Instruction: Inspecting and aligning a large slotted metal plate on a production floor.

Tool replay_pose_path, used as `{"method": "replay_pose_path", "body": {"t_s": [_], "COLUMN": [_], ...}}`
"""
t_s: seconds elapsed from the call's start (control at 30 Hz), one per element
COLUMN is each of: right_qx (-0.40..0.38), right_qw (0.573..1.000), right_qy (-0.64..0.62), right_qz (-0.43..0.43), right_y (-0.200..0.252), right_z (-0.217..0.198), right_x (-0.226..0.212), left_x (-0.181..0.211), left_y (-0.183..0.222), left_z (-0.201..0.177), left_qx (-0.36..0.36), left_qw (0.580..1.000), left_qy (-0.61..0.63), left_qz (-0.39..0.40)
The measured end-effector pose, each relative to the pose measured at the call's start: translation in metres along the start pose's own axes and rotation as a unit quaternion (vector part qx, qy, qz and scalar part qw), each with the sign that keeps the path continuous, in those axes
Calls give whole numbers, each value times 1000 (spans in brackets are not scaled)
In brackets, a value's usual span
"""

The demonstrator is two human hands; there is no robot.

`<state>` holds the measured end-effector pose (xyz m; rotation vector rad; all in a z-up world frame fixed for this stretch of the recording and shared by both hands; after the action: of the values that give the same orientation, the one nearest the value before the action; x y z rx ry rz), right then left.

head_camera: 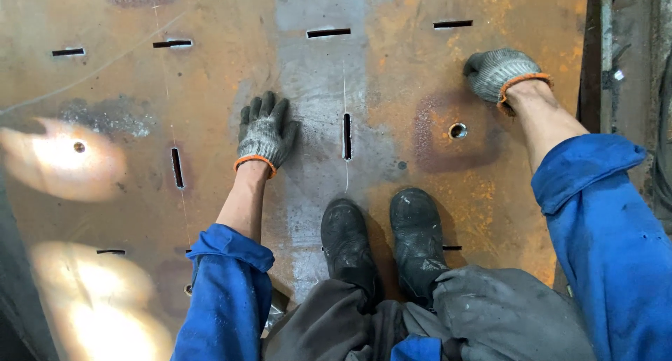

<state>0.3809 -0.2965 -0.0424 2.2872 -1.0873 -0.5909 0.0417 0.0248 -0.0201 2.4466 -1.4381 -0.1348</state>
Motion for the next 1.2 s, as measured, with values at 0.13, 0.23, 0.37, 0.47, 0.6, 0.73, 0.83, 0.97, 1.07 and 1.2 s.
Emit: {"method": "replay_pose_path", "body": {"t_s": [0.13, 0.23, 0.37, 0.47, 0.6, 0.73, 0.83, 0.97, 1.07, 1.2], "right_qx": [5, 3, 0, 2, -6, 11, -5, 44, 80, 192], "right_qw": [1000, 1000, 1000, 1000, 999, 999, 1000, 997, 990, 965], "right_qy": [-10, -15, -23, -19, -35, -34, -13, -65, -109, -56], "right_qz": [-4, -4, 0, 0, 20, 1, -3, -20, -40, -172], "right_y": [2, 3, 6, 11, 11, 4, 7, 11, 24, 40], "right_z": [-1, -1, -3, -6, -5, -1, -4, -13, -31, -44], "right_x": [0, -1, -4, -6, -5, -1, -10, -23, -48, -88], "left_x": [1, 2, 2, 0, -1, -1, 0, 4, 0, 10], "left_y": [0, 1, 1, 0, 0, 0, 2, 3, 0, -3], "left_z": [-2, -4, -4, 1, 3, 2, 1, -5, 2, -35], "left_qx": [-12, -14, -14, -16, -14, -12, -22, 3, 21, -46], "left_qw": [1000, 1000, 1000, 1000, 1000, 1000, 1000, 1000, 1000, 991], "left_qy": [0, 5, 1, -2, 0, 1, -1, 7, 5, 106], "left_qz": [-5, -14, -14, -13, -8, -7, -9, 0, 1, -65]}}
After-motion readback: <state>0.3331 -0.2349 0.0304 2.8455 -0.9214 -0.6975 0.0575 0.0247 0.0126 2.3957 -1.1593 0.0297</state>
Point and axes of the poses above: each hand's wrist, its own y-axis away from the middle knuckle, its own z-axis out of the palm, x = y × z, the point moved 5 cm from there along -y, towards the middle knuckle, and after that the axes turned 8 degrees about -y, right-handed, at the moved point
